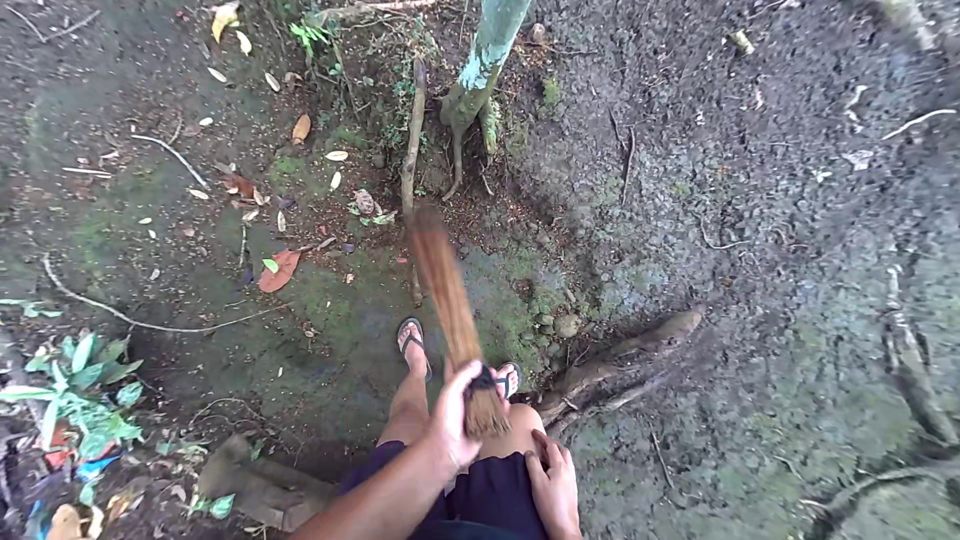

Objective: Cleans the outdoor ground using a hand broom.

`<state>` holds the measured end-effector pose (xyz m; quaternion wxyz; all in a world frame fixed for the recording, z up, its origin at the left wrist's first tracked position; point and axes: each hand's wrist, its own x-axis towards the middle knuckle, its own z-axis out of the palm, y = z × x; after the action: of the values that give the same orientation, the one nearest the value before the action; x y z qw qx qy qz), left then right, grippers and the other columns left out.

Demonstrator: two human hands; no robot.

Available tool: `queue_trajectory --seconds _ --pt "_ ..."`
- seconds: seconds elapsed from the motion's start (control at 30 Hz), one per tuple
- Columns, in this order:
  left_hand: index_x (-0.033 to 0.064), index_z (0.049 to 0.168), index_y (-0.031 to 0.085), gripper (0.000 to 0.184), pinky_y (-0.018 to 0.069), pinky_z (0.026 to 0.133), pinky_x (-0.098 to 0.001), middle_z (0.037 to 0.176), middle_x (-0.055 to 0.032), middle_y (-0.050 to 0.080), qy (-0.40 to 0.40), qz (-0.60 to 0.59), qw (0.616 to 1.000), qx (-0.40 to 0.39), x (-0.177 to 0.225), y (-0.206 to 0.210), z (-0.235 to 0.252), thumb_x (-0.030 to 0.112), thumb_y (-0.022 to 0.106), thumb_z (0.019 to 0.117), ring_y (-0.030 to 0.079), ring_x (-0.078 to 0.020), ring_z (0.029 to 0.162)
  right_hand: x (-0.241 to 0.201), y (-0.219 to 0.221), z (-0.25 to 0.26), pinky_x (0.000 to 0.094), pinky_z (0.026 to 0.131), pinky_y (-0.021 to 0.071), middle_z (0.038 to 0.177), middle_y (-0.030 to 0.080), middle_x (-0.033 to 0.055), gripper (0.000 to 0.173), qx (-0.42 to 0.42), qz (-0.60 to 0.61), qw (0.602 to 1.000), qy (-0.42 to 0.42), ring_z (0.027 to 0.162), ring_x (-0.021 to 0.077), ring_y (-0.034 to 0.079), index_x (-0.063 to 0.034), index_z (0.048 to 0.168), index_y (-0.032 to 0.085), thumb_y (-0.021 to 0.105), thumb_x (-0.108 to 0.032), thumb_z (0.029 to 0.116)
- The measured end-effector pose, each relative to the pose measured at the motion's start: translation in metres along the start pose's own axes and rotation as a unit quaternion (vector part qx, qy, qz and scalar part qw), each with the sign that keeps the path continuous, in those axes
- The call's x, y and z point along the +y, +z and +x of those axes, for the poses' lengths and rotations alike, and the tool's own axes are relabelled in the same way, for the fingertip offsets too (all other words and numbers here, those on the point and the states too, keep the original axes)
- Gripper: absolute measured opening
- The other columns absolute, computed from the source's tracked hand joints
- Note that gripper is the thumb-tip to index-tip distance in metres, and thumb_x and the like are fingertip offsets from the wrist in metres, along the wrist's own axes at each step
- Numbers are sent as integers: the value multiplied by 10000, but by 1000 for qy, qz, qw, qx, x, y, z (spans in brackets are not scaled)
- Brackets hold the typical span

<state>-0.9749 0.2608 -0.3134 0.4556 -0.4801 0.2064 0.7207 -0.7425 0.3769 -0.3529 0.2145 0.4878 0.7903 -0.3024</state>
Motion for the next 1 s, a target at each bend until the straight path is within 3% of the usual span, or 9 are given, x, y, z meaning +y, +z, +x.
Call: queue_trajectory --seconds 0.07,0.2,0.4,0.53,0.7,0.8,0.87,0.93,1.0 --pt "130 1379 403 323 600 624 -372 999 -165 656 -54 -12 996 -76 -17 5 -1 234 404 1073 689 -255 738 -4 -2 1 626 1040 434 1310 609 266 434 -3 -7 1000 3 1245 447 558 -14 1273 690 595 -198 892" --pt "26 1122 548 319 584 580 -308 883 -139 639 -124 -17 987 -103 -11 46 60 314 419 1069 658 -202 661 -10 1 6 614 1047 438 1304 619 251 440 -15 -29 999 -8 1240 432 567 -36 1280 693 603 -211 886" --pt "37 1179 514 248 593 576 -341 851 -148 622 72 -20 997 17 71 -6 137 244 483 1046 657 -230 651 -13 4 3 596 1031 452 1313 621 223 427 -30 -45 998 -12 1234 418 570 -59 1277 700 595 -201 889" --pt "211 1577 194 602 597 607 -409 944 -163 619 107 116 986 53 39 -44 101 211 506 1062 662 -268 695 -7 4 2 603 1044 438 1316 617 235 437 -15 -24 1000 -7 1242 426 563 -40 1285 689 590 -199 891" --pt "344 1631 -19 820 605 639 -413 1032 -166 621 35 103 994 -26 -35 -23 22 156 524 1045 680 -273 749 -20 6 0 603 1046 437 1309 615 244 427 -22 -23 999 -6 1236 426 566 -29 1285 684 601 -194 900" --pt "249 1550 255 524 585 613 -356 987 -143 627 -23 51 997 -62 -7 5 48 214 452 1066 661 -232 719 -22 10 2 599 1050 439 1311 619 234 428 -30 -35 999 -14 1244 421 565 -38 1283 689 600 -201 896" --pt "82 1278 456 259 578 575 -318 897 -134 618 -16 38 998 -51 34 26 86 239 424 1075 647 -206 667 -22 14 4 605 1043 440 1317 621 223 437 -35 -40 998 -23 1238 417 569 -56 1284 695 597 -211 888" --pt "32 1133 519 240 572 574 -326 815 -130 617 45 28 998 -17 64 37 118 254 456 1066 637 -209 634 -23 16 4 604 1037 443 1318 620 218 436 -35 -42 998 -26 1236 415 567 -59 1277 698 602 -213 880" --pt "57 1191 522 265 577 593 -360 829 -132 622 107 9 994 18 68 35 130 281 496 1051 638 -227 646 -21 14 3 601 1035 445 1308 623 219 432 -32 -44 998 -25 1231 411 570 -56 1271 701 601 -206 879"
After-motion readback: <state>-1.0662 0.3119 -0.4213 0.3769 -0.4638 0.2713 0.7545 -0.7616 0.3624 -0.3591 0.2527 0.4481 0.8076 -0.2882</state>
